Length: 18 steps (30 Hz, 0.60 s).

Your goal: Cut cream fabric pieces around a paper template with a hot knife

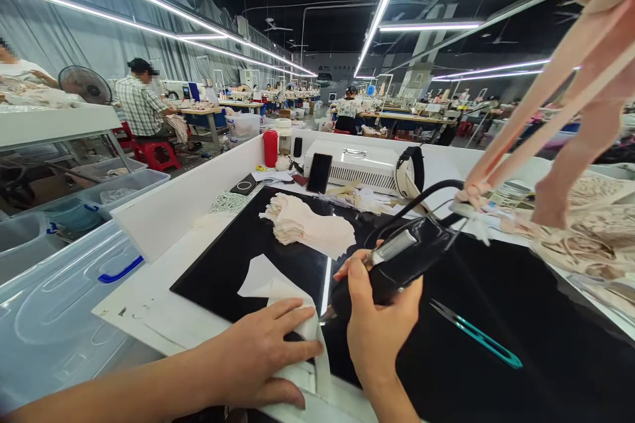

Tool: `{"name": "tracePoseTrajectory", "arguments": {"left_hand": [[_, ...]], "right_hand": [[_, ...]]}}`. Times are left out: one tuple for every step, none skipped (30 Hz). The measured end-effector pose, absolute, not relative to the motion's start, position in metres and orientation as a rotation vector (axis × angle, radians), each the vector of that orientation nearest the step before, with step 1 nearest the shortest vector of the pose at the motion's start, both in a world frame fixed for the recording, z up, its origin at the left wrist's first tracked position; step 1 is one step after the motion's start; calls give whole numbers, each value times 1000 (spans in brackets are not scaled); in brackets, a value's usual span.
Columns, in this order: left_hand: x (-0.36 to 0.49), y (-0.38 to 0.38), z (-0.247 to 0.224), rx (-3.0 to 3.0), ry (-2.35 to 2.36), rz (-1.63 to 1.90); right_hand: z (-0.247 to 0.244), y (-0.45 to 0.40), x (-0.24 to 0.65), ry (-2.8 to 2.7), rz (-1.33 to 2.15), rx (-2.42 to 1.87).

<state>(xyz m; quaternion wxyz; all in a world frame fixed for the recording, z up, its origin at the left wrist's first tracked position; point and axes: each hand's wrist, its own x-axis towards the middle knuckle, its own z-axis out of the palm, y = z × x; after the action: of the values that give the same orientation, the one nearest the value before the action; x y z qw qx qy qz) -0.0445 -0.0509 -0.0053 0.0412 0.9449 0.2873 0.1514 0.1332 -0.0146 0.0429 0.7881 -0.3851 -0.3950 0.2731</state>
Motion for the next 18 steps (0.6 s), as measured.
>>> {"name": "tracePoseTrajectory", "arguments": {"left_hand": [[-44, -51, -6, 2899, 875, 473], [-44, -50, -6, 2905, 869, 483], [-44, -50, -6, 2908, 864, 492], [-44, -50, -6, 2910, 859, 496], [-44, -50, -6, 2907, 859, 499], [-44, -50, -7, 2902, 862, 503], [-44, -50, -7, 2894, 866, 509], [-44, -51, -8, 2886, 871, 514], [-44, -51, -8, 2877, 873, 518], [-44, -51, -8, 2867, 874, 524], [-44, -52, -9, 2858, 876, 531], [-44, -52, -9, 2850, 876, 538], [-44, -52, -9, 2844, 875, 546], [-45, -52, -8, 2842, 871, 549], [-45, -52, -8, 2843, 869, 554], [-46, -52, -8, 2848, 868, 553], [-46, -51, -8, 2856, 870, 547], [-46, -51, -9, 2873, 870, 534]], "right_hand": [[43, -13, 133, -851, 581, -818], [42, -12, 133, -860, 577, -812], [41, -10, 133, -875, 577, -812], [40, -9, 134, -889, 579, -814], [39, -8, 134, -902, 582, -818], [38, -8, 134, -912, 586, -824], [38, -7, 135, -920, 590, -827], [38, -7, 134, -923, 591, -827], [39, -6, 134, -921, 590, -823], [40, -5, 133, -912, 589, -815], [41, -4, 133, -900, 587, -807], [42, -3, 132, -889, 583, -800], [43, -2, 132, -881, 579, -794], [43, -1, 132, -878, 577, -792], [44, 0, 132, -880, 579, -792], [43, 0, 133, -882, 585, -795], [43, 0, 134, -879, 596, -801], [43, -1, 135, -870, 605, -813]]}}
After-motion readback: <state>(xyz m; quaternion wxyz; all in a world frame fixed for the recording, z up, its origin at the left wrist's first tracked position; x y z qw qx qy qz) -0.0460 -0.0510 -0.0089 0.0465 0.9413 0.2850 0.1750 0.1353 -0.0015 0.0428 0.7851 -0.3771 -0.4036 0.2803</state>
